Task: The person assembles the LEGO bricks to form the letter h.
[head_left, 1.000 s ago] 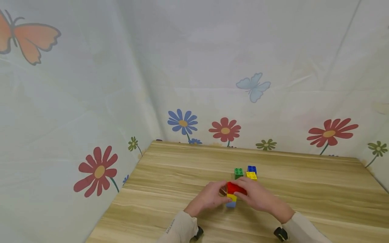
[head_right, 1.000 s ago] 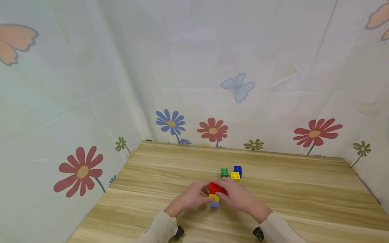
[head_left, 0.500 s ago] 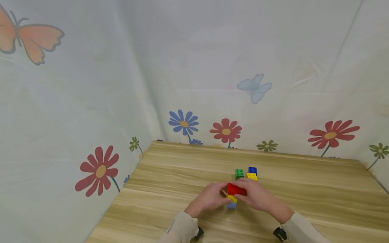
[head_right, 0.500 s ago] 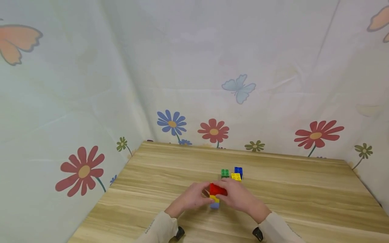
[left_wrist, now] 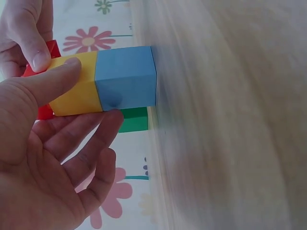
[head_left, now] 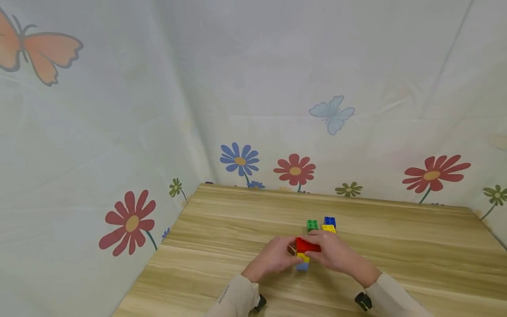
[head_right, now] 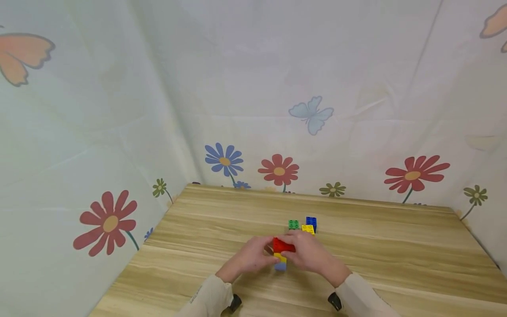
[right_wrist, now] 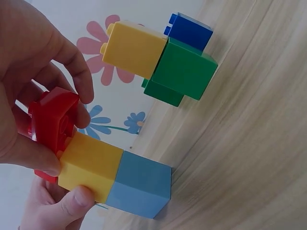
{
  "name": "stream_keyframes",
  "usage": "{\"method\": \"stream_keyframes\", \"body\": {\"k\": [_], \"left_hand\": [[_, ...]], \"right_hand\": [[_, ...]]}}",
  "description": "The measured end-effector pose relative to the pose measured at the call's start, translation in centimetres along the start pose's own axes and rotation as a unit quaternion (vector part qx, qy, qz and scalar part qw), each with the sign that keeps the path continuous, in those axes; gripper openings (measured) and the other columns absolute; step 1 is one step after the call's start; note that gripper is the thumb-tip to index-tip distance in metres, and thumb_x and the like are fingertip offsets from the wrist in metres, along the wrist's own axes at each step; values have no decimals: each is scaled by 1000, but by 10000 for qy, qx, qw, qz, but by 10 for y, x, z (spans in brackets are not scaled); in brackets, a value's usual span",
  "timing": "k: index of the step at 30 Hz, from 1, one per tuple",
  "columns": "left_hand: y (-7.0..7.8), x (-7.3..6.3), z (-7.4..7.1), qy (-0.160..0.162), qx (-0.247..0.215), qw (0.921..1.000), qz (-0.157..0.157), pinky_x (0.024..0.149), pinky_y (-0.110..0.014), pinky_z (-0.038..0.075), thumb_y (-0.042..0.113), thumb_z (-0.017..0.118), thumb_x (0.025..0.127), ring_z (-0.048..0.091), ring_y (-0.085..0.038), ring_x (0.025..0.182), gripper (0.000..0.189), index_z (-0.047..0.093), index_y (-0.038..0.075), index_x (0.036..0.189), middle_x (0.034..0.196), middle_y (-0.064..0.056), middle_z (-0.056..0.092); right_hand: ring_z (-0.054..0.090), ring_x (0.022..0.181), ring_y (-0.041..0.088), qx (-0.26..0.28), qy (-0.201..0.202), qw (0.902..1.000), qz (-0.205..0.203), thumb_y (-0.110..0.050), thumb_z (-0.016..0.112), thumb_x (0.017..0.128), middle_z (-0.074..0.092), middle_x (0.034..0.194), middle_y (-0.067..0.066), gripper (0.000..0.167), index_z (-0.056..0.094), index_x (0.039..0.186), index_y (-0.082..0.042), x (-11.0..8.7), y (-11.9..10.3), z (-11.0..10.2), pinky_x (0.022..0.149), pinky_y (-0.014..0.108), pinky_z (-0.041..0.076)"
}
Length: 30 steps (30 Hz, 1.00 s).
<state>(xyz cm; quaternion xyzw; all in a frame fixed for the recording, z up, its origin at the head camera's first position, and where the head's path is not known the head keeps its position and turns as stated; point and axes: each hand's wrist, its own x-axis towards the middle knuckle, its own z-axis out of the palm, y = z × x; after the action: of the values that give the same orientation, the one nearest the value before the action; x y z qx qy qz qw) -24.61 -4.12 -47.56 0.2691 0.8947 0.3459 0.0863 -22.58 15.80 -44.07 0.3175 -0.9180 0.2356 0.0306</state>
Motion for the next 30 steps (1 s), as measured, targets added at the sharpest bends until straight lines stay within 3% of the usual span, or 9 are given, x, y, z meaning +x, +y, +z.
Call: {"method": "stream_keyframes", "body": {"k": [14, 30], "left_hand": [[0, 1, -2, 144, -1, 9998, 105, 69, -19, 48, 28, 75, 82, 60, -3, 81, 36, 64, 19, 114, 96, 14, 64], [1, 0, 0, 168, -10, 9998, 44, 65, -18, 48, 27, 77, 81, 59, 2, 75, 35, 65, 17, 112, 94, 14, 65]], "right_hand": [[59, 96, 21, -81, 41, 10000, 27, -22, 74, 82, 62, 117, 10, 44, 64, 123, -9, 4, 2, 0, 77, 33, 53], [59, 94, 22, 289, -140, 9994, 113, -20, 74, 83, 62, 117, 11, 43, 64, 124, -10, 6, 4, -2, 77, 33, 53]]}}
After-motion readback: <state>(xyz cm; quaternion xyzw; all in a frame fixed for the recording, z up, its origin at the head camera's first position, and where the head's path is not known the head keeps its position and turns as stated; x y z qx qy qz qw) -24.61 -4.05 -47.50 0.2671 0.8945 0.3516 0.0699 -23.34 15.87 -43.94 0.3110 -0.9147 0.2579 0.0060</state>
